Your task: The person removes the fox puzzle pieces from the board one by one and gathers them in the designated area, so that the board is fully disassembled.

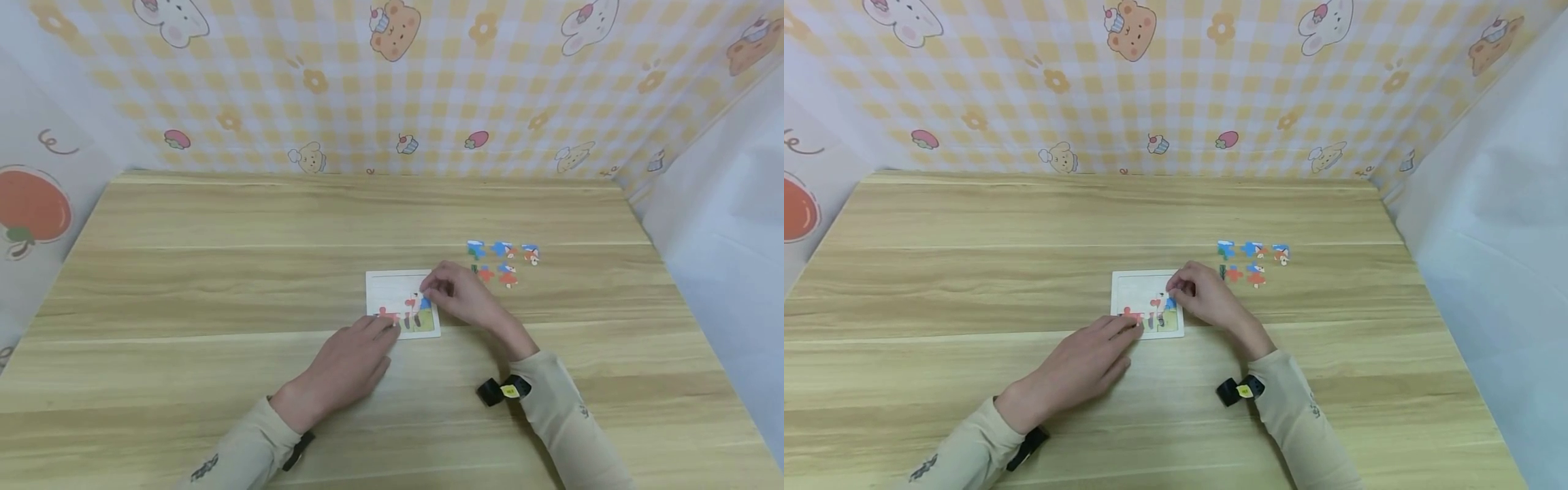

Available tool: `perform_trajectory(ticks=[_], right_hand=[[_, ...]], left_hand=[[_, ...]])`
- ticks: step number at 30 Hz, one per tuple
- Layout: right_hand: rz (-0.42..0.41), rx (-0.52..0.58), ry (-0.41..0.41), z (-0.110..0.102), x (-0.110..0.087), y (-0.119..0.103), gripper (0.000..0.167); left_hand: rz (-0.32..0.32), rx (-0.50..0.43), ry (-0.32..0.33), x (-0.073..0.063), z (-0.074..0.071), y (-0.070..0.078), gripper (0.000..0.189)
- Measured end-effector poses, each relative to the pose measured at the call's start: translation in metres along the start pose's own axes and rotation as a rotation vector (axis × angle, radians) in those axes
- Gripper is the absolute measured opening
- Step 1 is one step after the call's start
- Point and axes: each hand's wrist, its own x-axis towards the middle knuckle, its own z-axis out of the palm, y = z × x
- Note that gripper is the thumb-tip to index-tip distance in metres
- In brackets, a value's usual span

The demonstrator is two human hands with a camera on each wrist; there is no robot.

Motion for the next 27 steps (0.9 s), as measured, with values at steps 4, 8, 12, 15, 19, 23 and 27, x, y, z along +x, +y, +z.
perform_trajectory(ticks=[4,8,12,15,19,23,27], right_hand=[[0.025,-0.011,0.012,-0.0013,-0.0002,-0.0022,0.007],[0.037,-0.007,0.01,-0.0014,0.0002,-0.0022,0.007],[0.031,0.016,-0.016,-0.0012,0.0004,0.0004,0.006],[0.017,0.042,-0.037,-0.002,0.0004,0.0026,0.006],[0.015,0.074,-0.061,-0.0028,0.0002,0.0047,0.008],[0.024,0.092,-0.081,-0.0034,-0.0005,0.0056,0.011],[0.042,0.108,-0.092,-0.0043,-0.0009,0.0053,0.017]], left_hand=[[-0.002,0.007,-0.004,0.0007,0.0002,-0.0001,0.041],[-0.005,0.013,-0.005,0.001,0.0006,-0.0002,0.041],[-0.007,0.01,-0.011,0.0011,0.001,-0.0002,0.041],[-0.009,0.007,-0.011,0.0014,0.0013,0.0,0.041],[-0.012,0.001,-0.012,0.0017,0.0013,0.0002,0.041],[-0.012,-0.005,-0.018,0.0022,0.001,0.0004,0.041],[-0.012,-0.007,-0.019,0.0024,0.0009,0.0005,0.041]])
